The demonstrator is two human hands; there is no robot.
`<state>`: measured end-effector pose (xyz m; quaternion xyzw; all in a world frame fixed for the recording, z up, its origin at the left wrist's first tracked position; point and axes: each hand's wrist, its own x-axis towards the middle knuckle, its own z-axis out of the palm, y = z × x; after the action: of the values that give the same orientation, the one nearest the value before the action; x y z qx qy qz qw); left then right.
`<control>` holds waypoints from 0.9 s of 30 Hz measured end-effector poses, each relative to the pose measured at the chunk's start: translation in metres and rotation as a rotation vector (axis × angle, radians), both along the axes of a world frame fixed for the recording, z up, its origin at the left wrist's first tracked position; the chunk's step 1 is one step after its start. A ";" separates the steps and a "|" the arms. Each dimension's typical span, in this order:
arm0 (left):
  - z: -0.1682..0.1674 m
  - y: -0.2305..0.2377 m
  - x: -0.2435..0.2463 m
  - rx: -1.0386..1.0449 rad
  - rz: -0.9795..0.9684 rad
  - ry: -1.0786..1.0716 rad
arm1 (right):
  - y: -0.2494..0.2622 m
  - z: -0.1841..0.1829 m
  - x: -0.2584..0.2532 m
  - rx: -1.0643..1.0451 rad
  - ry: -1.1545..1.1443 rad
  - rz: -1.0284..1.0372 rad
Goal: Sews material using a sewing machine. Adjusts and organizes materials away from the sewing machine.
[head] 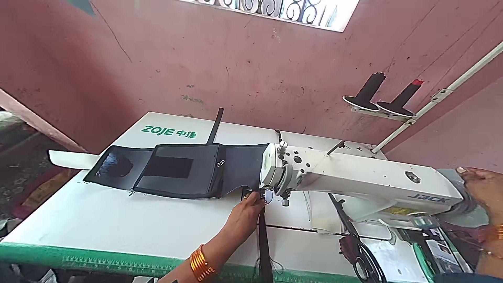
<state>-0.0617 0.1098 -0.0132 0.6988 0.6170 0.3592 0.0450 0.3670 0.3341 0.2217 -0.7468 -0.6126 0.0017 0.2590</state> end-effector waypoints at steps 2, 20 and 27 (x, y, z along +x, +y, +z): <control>0.006 0.005 -0.004 -0.090 -0.009 -0.029 | 0.008 0.010 0.003 -0.140 -0.013 0.028; 0.021 0.002 -0.021 0.000 -0.144 -0.082 | -0.124 -0.156 -0.027 0.615 0.277 0.107; 0.036 0.019 -0.145 -0.202 0.356 -0.144 | -0.241 -0.208 -0.267 -0.209 0.259 0.900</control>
<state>-0.2072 0.1292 0.0229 0.5432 0.7588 0.3467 0.0946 0.0998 0.0929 0.0136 -0.4232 -0.8342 0.2684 0.2303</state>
